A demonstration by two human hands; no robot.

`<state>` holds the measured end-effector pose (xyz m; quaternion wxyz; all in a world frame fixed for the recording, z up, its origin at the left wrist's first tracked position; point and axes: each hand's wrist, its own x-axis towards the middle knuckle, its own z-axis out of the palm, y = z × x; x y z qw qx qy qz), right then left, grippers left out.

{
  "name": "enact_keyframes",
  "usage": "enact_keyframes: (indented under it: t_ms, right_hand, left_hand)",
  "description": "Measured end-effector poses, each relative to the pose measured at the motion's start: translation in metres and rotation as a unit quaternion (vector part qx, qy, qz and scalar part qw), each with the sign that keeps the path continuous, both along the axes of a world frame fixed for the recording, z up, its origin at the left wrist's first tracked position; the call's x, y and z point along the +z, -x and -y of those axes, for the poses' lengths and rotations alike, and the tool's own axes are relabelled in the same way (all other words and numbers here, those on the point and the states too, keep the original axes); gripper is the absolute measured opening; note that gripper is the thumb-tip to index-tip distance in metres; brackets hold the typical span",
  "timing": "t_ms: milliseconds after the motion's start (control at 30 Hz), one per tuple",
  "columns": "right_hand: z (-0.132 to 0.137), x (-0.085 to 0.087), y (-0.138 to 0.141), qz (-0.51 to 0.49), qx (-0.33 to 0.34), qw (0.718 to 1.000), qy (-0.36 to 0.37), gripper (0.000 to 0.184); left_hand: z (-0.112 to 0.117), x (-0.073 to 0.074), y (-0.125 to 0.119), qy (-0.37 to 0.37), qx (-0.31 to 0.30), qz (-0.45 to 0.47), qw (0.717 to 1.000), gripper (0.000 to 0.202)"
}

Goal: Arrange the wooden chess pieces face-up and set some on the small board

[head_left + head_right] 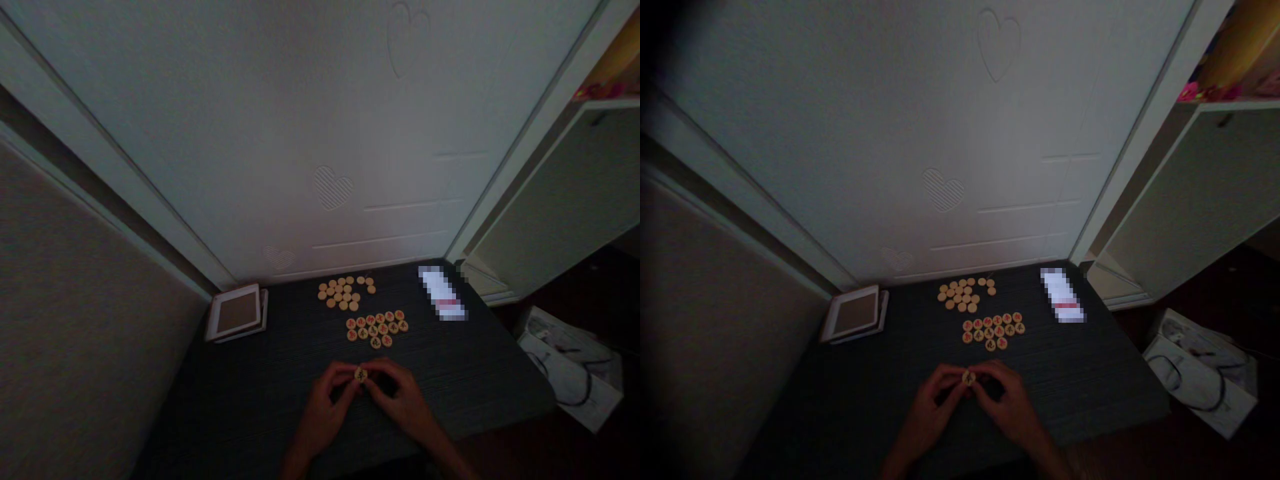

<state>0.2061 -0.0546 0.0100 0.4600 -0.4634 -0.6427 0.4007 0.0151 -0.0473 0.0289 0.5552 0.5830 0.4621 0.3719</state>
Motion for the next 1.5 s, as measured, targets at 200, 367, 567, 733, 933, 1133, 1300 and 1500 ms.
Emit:
enact_keyframes:
  t_ms: [200, 367, 567, 733, 933, 1133, 1300, 1500]
  right_hand:
    - [-0.0002, -0.0006, 0.0011, 0.009, -0.006, 1.000, 0.011, 0.018]
    - [0.0002, -0.0004, 0.0014, 0.013, -0.024, 0.999, 0.042, 0.012]
    - [-0.0003, -0.0032, 0.0005, 0.014, -0.037, 0.998, 0.056, 0.014]
    - [0.0000, -0.0014, -0.0001, 0.005, -0.021, 0.999, 0.034, 0.014]
    - [0.0017, 0.0007, 0.0012, 0.008, 0.018, 1.000, -0.018, 0.020]
    - [0.0036, 0.0006, 0.0027, 0.040, 0.020, 0.998, -0.040, 0.024]
    - [0.0042, 0.0014, 0.0043, 0.059, 0.018, 0.997, -0.047, 0.022]
    - [0.0036, 0.0050, 0.0044, 0.047, 0.012, 0.998, -0.037, 0.019]
  left_hand:
    - [0.0007, -0.0015, -0.0008, -0.015, -0.001, -0.025, 1.000, 0.014]
    - [0.0017, -0.0052, -0.0005, -0.008, -0.011, -0.036, 0.999, 0.017]
    - [0.0027, -0.0034, -0.0014, -0.015, -0.019, -0.037, 0.999, 0.016]
    - [0.0025, 0.0006, -0.0002, -0.025, -0.003, -0.034, 0.999, 0.015]
    - [0.0009, -0.0027, 0.0003, -0.038, 0.015, -0.032, 0.999, 0.011]
    - [-0.0009, -0.0051, -0.0029, -0.020, 0.033, -0.026, 0.999, 0.012]
    - [-0.0020, -0.0032, -0.0029, -0.009, 0.036, -0.026, 0.999, 0.015]
    - [-0.0014, -0.0039, -0.0006, -0.008, 0.033, -0.025, 0.999, 0.018]
